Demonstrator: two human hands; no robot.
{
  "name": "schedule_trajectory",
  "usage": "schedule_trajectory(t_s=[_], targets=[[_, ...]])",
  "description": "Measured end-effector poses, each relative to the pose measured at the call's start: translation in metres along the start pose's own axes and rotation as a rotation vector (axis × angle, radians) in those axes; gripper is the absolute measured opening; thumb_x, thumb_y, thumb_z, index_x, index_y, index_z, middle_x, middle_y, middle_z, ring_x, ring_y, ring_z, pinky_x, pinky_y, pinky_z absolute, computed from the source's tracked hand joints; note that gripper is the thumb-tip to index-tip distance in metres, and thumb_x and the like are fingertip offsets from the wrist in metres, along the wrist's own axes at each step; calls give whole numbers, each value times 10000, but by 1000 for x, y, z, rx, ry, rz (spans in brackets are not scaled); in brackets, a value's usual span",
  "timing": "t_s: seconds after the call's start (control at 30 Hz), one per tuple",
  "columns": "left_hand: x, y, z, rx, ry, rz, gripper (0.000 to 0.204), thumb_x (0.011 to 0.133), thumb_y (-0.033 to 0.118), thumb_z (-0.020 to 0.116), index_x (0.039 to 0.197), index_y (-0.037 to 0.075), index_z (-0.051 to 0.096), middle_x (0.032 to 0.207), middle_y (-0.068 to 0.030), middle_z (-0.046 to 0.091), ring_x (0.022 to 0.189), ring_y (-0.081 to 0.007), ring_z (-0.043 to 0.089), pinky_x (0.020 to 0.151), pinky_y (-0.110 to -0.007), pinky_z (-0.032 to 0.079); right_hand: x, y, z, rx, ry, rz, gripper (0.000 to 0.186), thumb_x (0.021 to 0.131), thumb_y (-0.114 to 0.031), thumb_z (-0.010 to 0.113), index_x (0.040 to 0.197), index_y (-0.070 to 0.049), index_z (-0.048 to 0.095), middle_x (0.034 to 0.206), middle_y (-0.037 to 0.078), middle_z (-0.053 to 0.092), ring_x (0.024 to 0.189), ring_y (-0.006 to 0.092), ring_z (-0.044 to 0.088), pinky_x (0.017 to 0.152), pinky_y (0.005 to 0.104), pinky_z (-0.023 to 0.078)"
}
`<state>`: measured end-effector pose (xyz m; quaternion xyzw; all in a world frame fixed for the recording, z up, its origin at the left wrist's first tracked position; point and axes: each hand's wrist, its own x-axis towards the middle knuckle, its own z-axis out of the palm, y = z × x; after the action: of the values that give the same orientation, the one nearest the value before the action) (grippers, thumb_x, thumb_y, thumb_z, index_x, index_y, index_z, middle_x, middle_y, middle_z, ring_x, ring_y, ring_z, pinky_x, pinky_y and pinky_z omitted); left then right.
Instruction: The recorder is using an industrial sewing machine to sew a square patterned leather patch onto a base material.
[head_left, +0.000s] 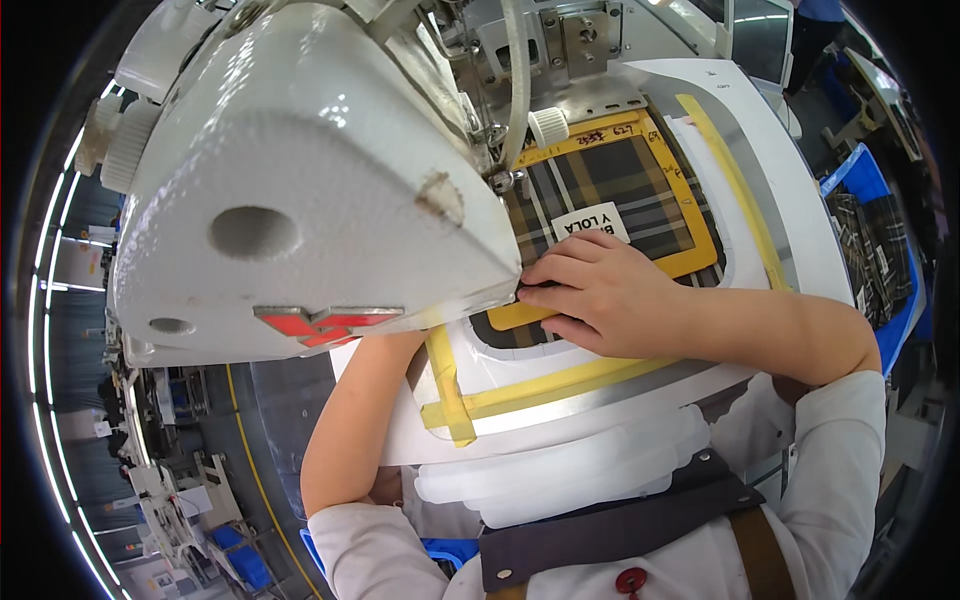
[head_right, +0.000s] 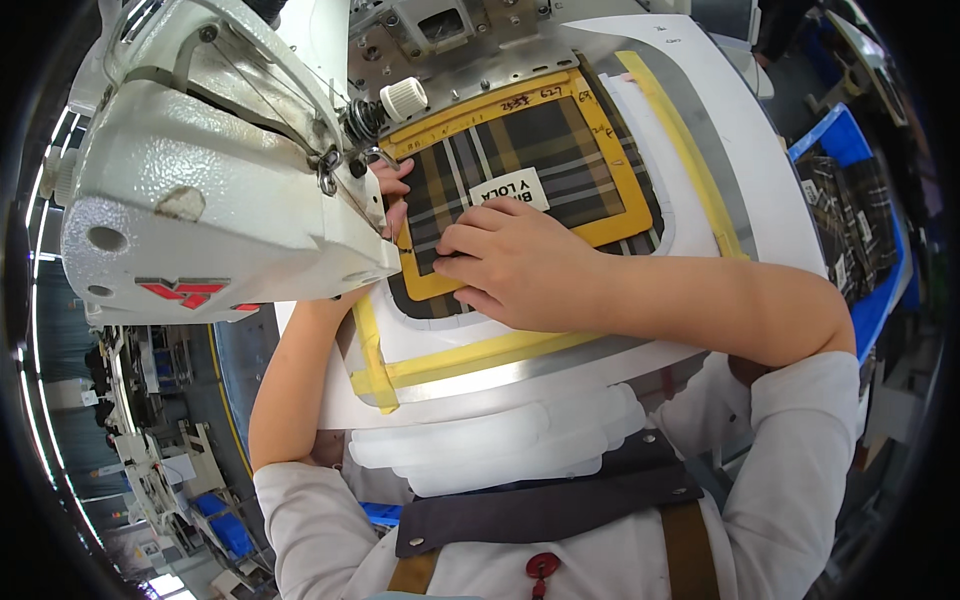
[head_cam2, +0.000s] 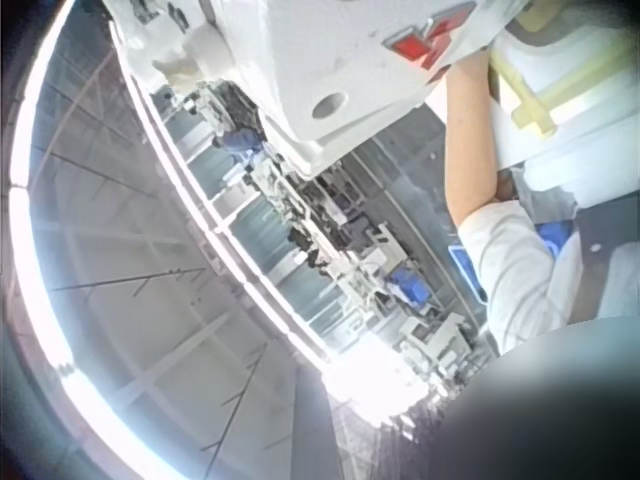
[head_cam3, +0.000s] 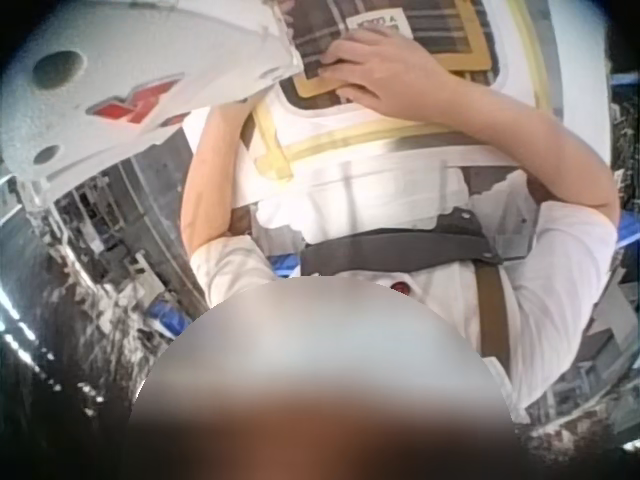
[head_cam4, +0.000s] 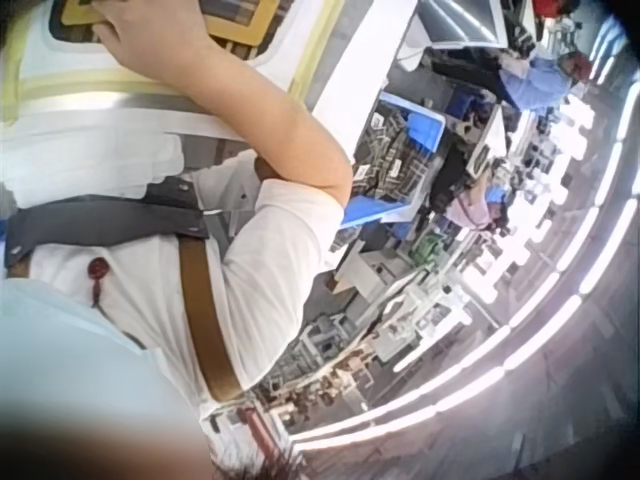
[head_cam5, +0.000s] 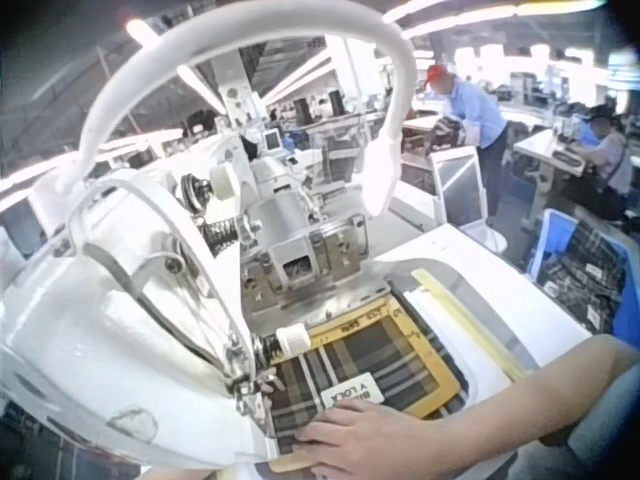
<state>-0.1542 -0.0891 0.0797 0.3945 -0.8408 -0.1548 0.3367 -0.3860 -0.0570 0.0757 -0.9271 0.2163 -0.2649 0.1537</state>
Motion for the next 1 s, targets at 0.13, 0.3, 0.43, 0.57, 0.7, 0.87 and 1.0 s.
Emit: schedule_trajectory(t_s=[0.13,0.3,0.43,0.57,0.7,0.87,1.0], targets=[[-10,-7,7,-264,-6,-301,216,882,14,576,1097,33,574,1235,-102,573,1171,-199,522,1032,-339,388,-2,-1,-2,-6,16,-21,293,787,-183,696,1061,-87,658,1087,37,589,1000,239,558,930,388,425],[-19,-6,7,-201,-1,-265,235,888,31,569,1123,35,572,1234,-93,577,1157,-186,526,1017,-323,397,-1,-6,-4,-56,-4,3,293,795,-150,668,1068,-47,647,1082,62,588,1027,256,551,914,388,443],[-22,-3,4,-204,7,-251,251,894,45,563,1144,36,570,1233,-86,580,1146,-175,529,1005,-310,404,1,-10,-5,-64,6,-20,289,785,-127,673,1058,-36,647,1066,73,589,1002,264,558,886,389,461],[-25,1,3,-228,10,-263,267,899,58,558,1165,38,568,1232,-78,583,1134,-165,531,993,-297,410,2,-10,-5,-92,13,-16,257,777,-114,677,1017,-26,654,1033,84,589,977,271,565,860,383,472],[-27,3,2,-259,-2,-279,284,904,72,552,1186,40,567,1231,-71,586,1123,-154,534,980,-285,417,2,-11,-4,-128,58,-45,229,774,-117,680,983,-25,662,1020,88,589,965,276,563,847,385,474],[-23,-8,6,-353,-30,-334,305,911,89,545,1212,42,564,1229,-62,590,1109,-141,537,965,-269,426,2,-10,-8,-62,30,-11,233,778,-120,677,996,-38,669,1031,72,595,956,266,564,844,378,471],[-15,-24,7,-578,-56,-466,323,916,103,540,1232,43,563,1228,-54,593,1098,-131,540,953,-256,433,1,-4,-8,-77,15,-8,253,800,-160,667,1030,-54,673,1042,46,589,972,239,555,855,365,465]])
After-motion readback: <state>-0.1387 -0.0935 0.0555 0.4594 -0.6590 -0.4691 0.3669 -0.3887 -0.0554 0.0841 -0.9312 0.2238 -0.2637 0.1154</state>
